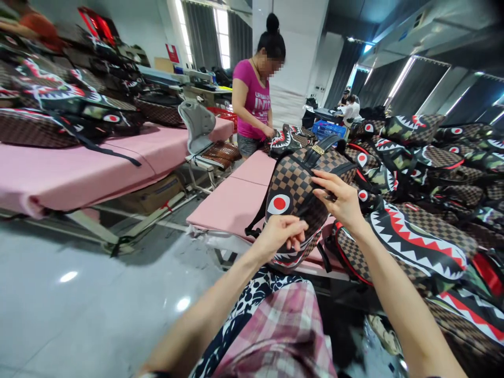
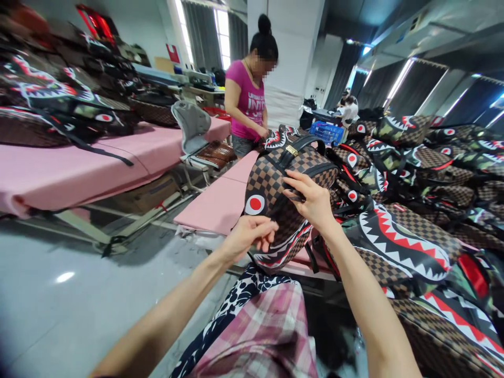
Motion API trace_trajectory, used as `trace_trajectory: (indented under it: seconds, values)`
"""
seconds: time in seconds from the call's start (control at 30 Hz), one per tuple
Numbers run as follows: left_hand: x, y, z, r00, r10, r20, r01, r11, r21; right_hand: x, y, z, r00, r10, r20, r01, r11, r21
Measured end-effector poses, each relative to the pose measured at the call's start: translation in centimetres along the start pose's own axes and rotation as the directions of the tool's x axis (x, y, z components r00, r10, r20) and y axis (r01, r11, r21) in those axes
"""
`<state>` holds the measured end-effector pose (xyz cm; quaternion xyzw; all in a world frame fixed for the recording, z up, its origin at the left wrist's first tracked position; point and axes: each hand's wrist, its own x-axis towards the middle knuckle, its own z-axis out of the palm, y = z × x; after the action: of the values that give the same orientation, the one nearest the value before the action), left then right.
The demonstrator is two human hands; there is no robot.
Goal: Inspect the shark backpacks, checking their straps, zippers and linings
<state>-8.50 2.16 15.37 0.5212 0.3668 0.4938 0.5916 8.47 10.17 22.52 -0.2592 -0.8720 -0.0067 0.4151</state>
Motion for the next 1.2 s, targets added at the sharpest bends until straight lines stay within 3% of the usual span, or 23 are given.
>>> trace_trajectory:
  seconds: [0.07,0.13,0.2,0.27,0.3,0.37,0.43,0.5,0.57,0.63,0.7,0.73,0.77,0.83,0.93,1.0,1.03,1.1,1.2]
  values:
    - [0.3,0.9,-1.0,0.993,0.109,-0.036,-0.103,0.986,0.132,-0.2,0.1,-0.4,1.000,0.007,0.012,-0.007,1.000,-0.005]
    - [0.1,-0.3,-2.6,0.963,0.257,-0.082,-0.194,0.871,0.451,-0.5,0.2,-0.8,1.000,0.017,0.012,-0.016,1.000,-0.011]
    - [-0.3,-3.0,-4.1,0.922,0.388,0.009,-0.238,0.546,0.803,-0.8,0.2,-1.0,1.000,0.022,0.003,-0.022,1.000,-0.009]
    - [-0.5,-5.7,-5.2,0.904,0.393,0.168,-0.253,0.176,0.951,-1.0,0.2,-1.0,1.000,0.017,0.001,-0.017,1.000,-0.005]
    - [-0.6,-6.7,-5.5,0.902,0.369,0.223,-0.255,0.039,0.966,-1.0,0.3,-1.0,1.000,0.014,0.004,-0.014,1.000,-0.007]
    - [-0.4,-7.6,-5.7,0.904,0.325,0.278,-0.254,-0.114,0.960,-0.8,0.7,-0.7,1.000,0.011,0.009,-0.011,1.000,-0.021]
    - [0.0,-7.2,-5.4,0.910,0.281,0.305,-0.275,-0.140,0.951,-0.1,1.4,-0.5,1.000,0.026,0.004,-0.025,0.999,-0.046]
    - [0.4,-5.8,-4.7,0.914,0.248,0.320,-0.306,-0.095,0.947,0.6,2.2,-0.6,0.998,0.049,-0.044,-0.053,0.996,-0.075]
    - [0.6,-3.7,-3.5,0.907,0.265,0.328,-0.336,-0.017,0.942,0.9,2.3,-1.2,0.981,0.077,-0.176,-0.094,0.991,-0.091]
    - [0.6,-1.2,-2.0,0.885,0.332,0.326,-0.364,0.059,0.929,0.0,1.2,-2.0,0.932,0.106,-0.346,-0.143,0.986,-0.082]
    - [0.4,1.5,-0.7,0.868,0.378,0.322,-0.390,0.119,0.913,-2.0,-1.0,-2.6,0.921,0.138,-0.363,-0.166,0.985,-0.047]
    - [0.3,2.5,-0.2,0.867,0.376,0.326,-0.402,0.142,0.905,-3.4,-2.2,-2.6,0.952,0.153,-0.264,-0.165,0.986,-0.022]
    - [0.1,3.3,0.1,0.871,0.355,0.339,-0.416,0.167,0.894,-4.9,-3.5,-2.5,0.985,0.152,-0.086,-0.152,0.988,0.013]
    - [-0.3,3.7,0.7,0.878,0.281,0.387,-0.454,0.239,0.858,-7.8,-5.4,-1.7,0.975,0.171,0.141,-0.181,0.982,0.059]
    - [-1.3,1.3,1.0,0.888,0.136,0.439,-0.457,0.355,0.815,-11.4,-6.6,-0.1,0.893,0.247,0.376,-0.278,0.960,0.029]
    - [-1.9,-1.2,0.7,0.877,0.037,0.478,-0.456,0.375,0.807,-13.2,-6.4,1.1,0.812,0.286,0.508,-0.324,0.946,-0.015]
    - [-2.0,-2.2,0.5,0.858,0.008,0.514,-0.481,0.367,0.796,-14.0,-6.2,1.6,0.784,0.293,0.547,-0.334,0.942,-0.025]
    - [-1.9,-3.4,-0.1,0.820,0.012,0.573,-0.549,0.300,0.780,-15.4,-5.7,2.5,0.779,0.295,0.553,-0.333,0.942,-0.033]
    - [-1.2,-3.4,-0.6,0.757,0.097,0.647,-0.653,0.050,0.756,-16.8,-5.1,3.2,0.763,0.286,0.580,-0.330,0.943,-0.030]
